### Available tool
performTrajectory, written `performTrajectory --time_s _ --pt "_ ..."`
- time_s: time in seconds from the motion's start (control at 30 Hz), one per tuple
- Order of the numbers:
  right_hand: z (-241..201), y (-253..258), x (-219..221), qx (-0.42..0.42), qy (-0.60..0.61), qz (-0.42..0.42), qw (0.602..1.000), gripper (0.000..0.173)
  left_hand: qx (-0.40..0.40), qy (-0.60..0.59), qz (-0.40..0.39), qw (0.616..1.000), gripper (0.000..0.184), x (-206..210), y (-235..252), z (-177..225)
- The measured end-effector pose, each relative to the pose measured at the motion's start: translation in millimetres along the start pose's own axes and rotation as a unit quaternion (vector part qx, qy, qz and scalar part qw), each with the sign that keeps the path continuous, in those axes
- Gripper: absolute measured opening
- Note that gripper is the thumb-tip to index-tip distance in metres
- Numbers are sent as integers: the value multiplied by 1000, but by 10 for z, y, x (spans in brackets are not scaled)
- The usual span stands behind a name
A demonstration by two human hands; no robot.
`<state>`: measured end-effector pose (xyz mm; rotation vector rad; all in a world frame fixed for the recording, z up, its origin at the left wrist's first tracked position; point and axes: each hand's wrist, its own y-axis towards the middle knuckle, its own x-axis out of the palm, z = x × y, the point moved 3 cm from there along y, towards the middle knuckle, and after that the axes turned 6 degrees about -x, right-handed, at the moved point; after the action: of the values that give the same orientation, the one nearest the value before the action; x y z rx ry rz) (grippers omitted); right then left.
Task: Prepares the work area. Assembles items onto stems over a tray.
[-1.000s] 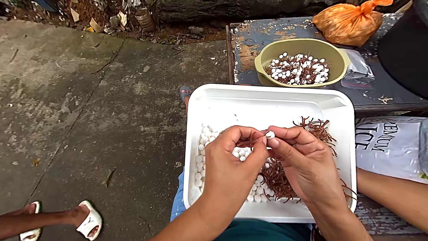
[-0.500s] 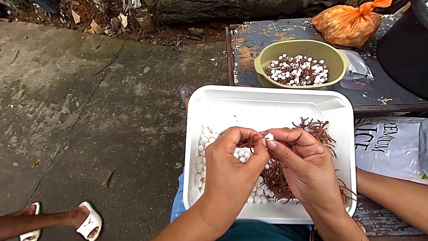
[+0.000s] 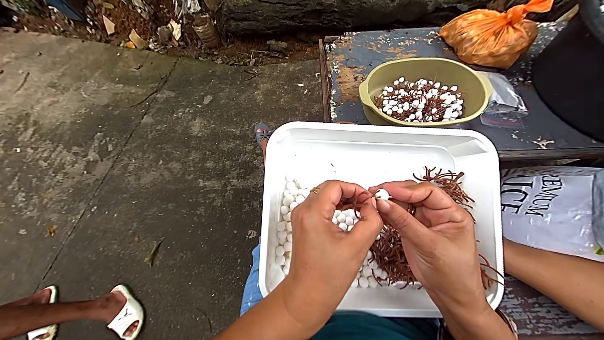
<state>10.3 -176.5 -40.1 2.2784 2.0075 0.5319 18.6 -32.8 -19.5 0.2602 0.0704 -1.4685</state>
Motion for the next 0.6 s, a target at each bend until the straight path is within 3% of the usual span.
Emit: performTrajectory --time_s 0.2,0.6 --pt "-30 -7 11 -65 -52 -10 996 16 -7 12 -2 1000 6 4 -10 -6" --pt "-59 -15 10 -96 -121 -4 988 19 2 12 -10 1000 5 31 -30 -13"
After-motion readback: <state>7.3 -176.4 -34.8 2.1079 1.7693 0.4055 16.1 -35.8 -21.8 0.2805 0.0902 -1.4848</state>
